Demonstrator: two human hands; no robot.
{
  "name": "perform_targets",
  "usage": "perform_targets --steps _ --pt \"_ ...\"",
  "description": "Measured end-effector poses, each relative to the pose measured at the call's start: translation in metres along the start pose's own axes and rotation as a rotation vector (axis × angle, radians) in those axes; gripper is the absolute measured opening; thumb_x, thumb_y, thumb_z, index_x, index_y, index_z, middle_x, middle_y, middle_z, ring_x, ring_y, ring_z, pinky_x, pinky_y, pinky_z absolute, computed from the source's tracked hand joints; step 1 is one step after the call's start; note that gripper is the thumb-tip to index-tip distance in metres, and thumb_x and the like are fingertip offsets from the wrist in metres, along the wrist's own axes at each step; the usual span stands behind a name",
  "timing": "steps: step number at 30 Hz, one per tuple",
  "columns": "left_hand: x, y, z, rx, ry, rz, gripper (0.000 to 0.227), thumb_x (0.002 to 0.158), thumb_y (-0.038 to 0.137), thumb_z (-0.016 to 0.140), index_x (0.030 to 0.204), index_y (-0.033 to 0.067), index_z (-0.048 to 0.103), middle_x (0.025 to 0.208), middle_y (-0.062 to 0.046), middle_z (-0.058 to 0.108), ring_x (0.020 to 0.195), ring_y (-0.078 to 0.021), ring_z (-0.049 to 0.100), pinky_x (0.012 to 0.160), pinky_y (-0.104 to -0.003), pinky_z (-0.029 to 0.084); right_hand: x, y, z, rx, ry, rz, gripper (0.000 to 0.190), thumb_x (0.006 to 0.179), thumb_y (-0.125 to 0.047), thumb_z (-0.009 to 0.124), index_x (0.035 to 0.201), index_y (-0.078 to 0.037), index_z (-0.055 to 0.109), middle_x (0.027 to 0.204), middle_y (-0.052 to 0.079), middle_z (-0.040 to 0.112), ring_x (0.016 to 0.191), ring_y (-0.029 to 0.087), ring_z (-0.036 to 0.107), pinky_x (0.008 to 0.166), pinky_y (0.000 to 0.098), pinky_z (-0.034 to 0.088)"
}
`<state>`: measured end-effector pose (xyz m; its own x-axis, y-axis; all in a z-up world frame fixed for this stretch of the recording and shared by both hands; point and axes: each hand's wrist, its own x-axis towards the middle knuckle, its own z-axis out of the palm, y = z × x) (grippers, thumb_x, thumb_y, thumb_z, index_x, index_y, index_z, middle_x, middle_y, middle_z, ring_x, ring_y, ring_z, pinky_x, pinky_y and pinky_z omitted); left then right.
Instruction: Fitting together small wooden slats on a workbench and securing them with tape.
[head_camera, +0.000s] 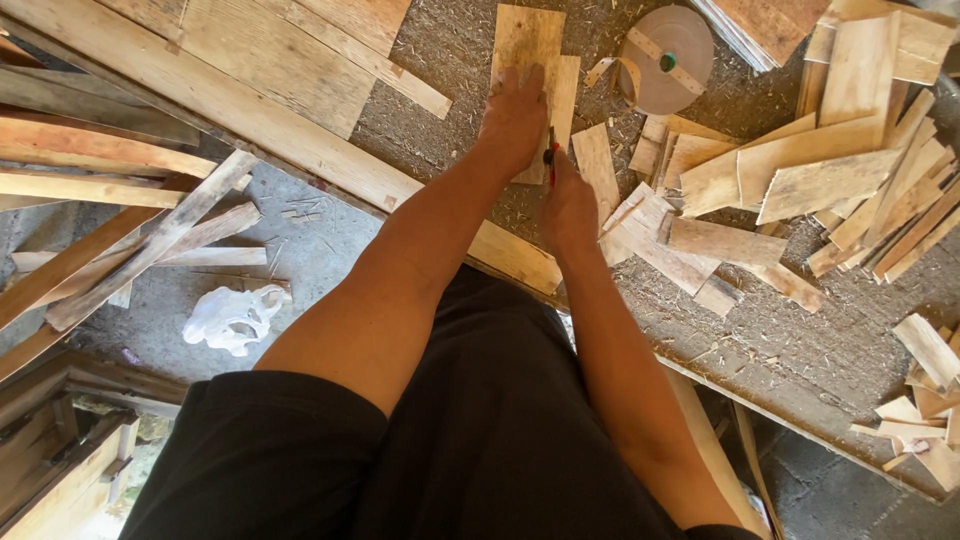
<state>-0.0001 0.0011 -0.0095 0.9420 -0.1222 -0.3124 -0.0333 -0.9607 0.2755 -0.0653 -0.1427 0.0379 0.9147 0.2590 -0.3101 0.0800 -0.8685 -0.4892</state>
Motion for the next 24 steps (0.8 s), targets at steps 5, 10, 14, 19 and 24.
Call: perform_targets --steps 5,10,14,19,24 --pt "-0.005 0.003 -0.014 0.037 -0.042 -0.009 0.055 0.077 -0.003 0.079 0.129 -0.0090 0.062 0.163 -0.020 0.024 0.138 -0.0498 0.035 0.110 -0.050 0.047 -0.025 -0.003 -0.006 -0.009 -0.030 0.014 0.055 0.090 0.005 0.057 0.144 -0.001 0.050 0.102 0.033 0.069 0.094 0.049 0.069 0.077 0.0567 0.053" --pt "-0.003 0.001 -0.008 0.050 -0.016 0.012 0.064 0.076 -0.003 0.079 0.135 -0.0108 0.057 0.162 -0.024 0.023 0.137 -0.0507 0.035 0.107 -0.049 0.049 -0.036 0.002 -0.003 0.012 -0.036 0.007 0.051 0.093 0.003 0.057 0.143 -0.002 0.051 0.104 0.032 0.069 0.095 0.049 0.069 0.078 0.0557 0.053" --pt "-0.008 0.003 -0.020 0.073 -0.113 0.002 0.067 0.077 0.002 0.080 0.138 -0.0079 0.054 0.163 -0.022 0.021 0.139 -0.0512 0.032 0.106 -0.050 0.050 -0.040 0.004 -0.002 -0.008 -0.044 -0.019 0.053 0.091 0.003 0.057 0.143 -0.002 0.051 0.108 0.033 0.068 0.098 0.050 0.067 0.081 0.0567 0.053" --pt "-0.004 0.002 -0.015 0.072 -0.078 0.000 0.070 0.076 0.005 0.082 0.139 -0.0095 0.054 0.161 -0.023 0.021 0.136 -0.0529 0.033 0.105 -0.051 0.050 -0.041 0.005 -0.007 0.003 -0.052 -0.039 0.054 0.090 0.004 0.054 0.144 -0.002 0.051 0.109 0.034 0.068 0.100 0.050 0.067 0.085 0.0565 0.053" --pt "-0.006 0.001 -0.013 0.151 -0.113 0.025 0.062 0.077 -0.003 0.078 0.136 -0.0055 0.060 0.163 -0.024 0.022 0.136 -0.0514 0.035 0.106 -0.048 0.051 -0.037 0.001 -0.010 -0.059 -0.126 0.023 0.052 0.091 -0.001 0.056 0.142 -0.001 0.050 0.110 0.034 0.069 0.100 0.049 0.068 0.086 0.0554 0.054"
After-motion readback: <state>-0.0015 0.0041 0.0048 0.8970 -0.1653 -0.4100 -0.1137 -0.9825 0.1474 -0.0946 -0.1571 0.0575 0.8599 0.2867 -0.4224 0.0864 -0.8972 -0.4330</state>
